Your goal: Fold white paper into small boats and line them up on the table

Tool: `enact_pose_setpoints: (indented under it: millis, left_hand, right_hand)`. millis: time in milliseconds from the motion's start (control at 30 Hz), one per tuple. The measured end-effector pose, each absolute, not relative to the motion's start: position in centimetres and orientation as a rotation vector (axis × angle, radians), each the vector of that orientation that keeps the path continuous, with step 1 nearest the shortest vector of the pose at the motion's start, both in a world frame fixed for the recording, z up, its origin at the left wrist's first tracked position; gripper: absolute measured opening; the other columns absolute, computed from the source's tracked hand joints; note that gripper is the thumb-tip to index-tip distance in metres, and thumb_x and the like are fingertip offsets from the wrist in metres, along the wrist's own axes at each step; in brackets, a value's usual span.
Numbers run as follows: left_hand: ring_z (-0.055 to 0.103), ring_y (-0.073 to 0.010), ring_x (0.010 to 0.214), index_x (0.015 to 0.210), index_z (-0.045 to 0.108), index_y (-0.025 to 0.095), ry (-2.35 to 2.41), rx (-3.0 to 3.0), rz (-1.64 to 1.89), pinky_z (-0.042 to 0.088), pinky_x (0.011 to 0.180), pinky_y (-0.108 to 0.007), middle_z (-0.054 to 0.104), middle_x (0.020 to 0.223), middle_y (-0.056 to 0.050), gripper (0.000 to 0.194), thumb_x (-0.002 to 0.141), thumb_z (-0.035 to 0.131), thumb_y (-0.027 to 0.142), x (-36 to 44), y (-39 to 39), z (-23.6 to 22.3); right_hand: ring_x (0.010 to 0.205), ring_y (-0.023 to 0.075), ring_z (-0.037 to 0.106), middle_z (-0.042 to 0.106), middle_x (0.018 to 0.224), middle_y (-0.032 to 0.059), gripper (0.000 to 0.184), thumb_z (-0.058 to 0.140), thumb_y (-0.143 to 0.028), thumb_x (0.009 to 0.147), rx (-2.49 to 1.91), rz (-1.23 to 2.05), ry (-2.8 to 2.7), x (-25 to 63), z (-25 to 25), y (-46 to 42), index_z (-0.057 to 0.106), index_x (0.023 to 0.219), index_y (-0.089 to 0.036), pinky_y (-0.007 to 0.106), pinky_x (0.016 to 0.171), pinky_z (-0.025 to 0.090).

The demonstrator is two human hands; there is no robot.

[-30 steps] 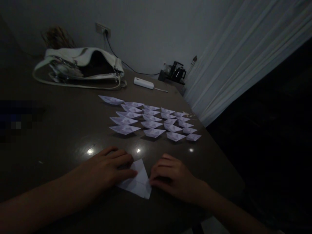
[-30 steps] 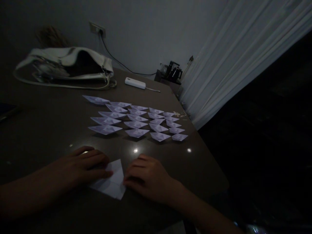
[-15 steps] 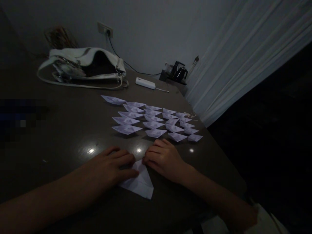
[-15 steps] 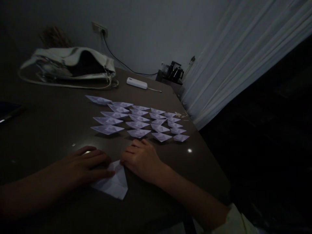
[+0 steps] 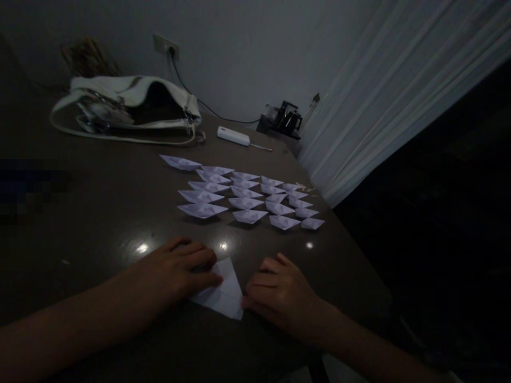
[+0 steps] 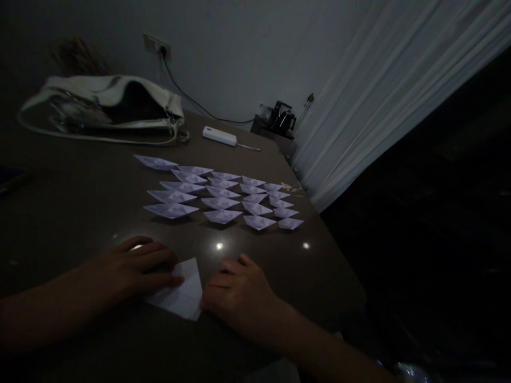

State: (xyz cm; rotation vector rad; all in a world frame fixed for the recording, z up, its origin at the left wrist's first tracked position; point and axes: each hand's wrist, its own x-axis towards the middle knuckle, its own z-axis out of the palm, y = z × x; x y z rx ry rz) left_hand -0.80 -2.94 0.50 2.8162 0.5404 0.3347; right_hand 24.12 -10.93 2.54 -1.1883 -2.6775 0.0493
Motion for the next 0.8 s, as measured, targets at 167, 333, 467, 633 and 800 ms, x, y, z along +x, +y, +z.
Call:
enact_pose_setpoints:
  millis: [167, 333, 467, 633, 800]
  left_hand:
    - [0.058, -0.0224, 0.106, 0.117, 0.062, 0.038, 0.536, 2.831, 0.311, 0.035, 0.091, -0.037, 0.064, 0.115, 0.0, 0.051, 0.085, 0.053, 0.0, -0.8, -3.0, 0.7]
    - [0.059, -0.0219, 0.102, 0.115, 0.063, 0.036, 0.527, 2.846, 0.345, 0.036, 0.09, -0.036, 0.065, 0.109, 0.001, 0.046, 0.085, 0.057, 0.003, -0.8, -3.0, 0.5]
    - [0.059, -0.0238, 0.099, 0.115, 0.062, 0.038, 0.538, 2.871, 0.295, 0.033, 0.092, -0.041, 0.064, 0.108, 0.0, 0.041, 0.084, 0.063, 0.011, -0.8, -2.9, 0.0]
    - [0.059, -0.0231, 0.103, 0.115, 0.062, 0.037, 0.543, 2.83, 0.31, 0.032, 0.092, -0.04, 0.064, 0.111, 0.001, 0.045, 0.084, 0.06, 0.005, -0.7, -2.9, 0.2]
    - [0.06, -0.0226, 0.101, 0.113, 0.064, 0.036, 0.554, 2.821, 0.313, 0.033, 0.091, -0.038, 0.065, 0.109, 0.0, 0.044, 0.083, 0.061, 0.005, -0.7, -3.2, 0.7]
  right_hand:
    - [0.076, 0.0129, 0.057, 0.069, 0.079, -0.0021, 0.013, 0.067, -0.026, 0.089, -1.14, 0.422, -2.506, 24.3, 3.2, -9.7, 0.065, 0.081, -0.016, 0.028, 0.078, 0.036]
    - [0.081, 0.0165, 0.058, 0.071, 0.085, 0.0008, 0.007, 0.067, -0.023, 0.088, -1.153, 0.228, -2.538, 23.2, 3.0, -6.4, 0.068, 0.089, -0.016, 0.03, 0.075, 0.036]
    - [0.083, 0.0188, 0.056, 0.072, 0.086, 0.0004, 0.003, 0.068, -0.021, 0.087, -1.197, 0.02, -2.629, 22.5, 2.3, -5.1, 0.069, 0.087, -0.018, 0.031, 0.072, 0.033]
    - [0.083, 0.0188, 0.056, 0.073, 0.087, 0.0001, 0.006, 0.067, -0.024, 0.089, -1.231, -0.075, -2.667, 22.2, 2.2, -4.8, 0.07, 0.088, -0.019, 0.032, 0.073, 0.031]
    - [0.082, 0.0191, 0.056, 0.072, 0.086, 0.0004, 0.006, 0.068, -0.023, 0.088, -1.283, -0.135, -2.673, 21.9, 2.2, -5.1, 0.069, 0.086, -0.017, 0.033, 0.074, 0.03]
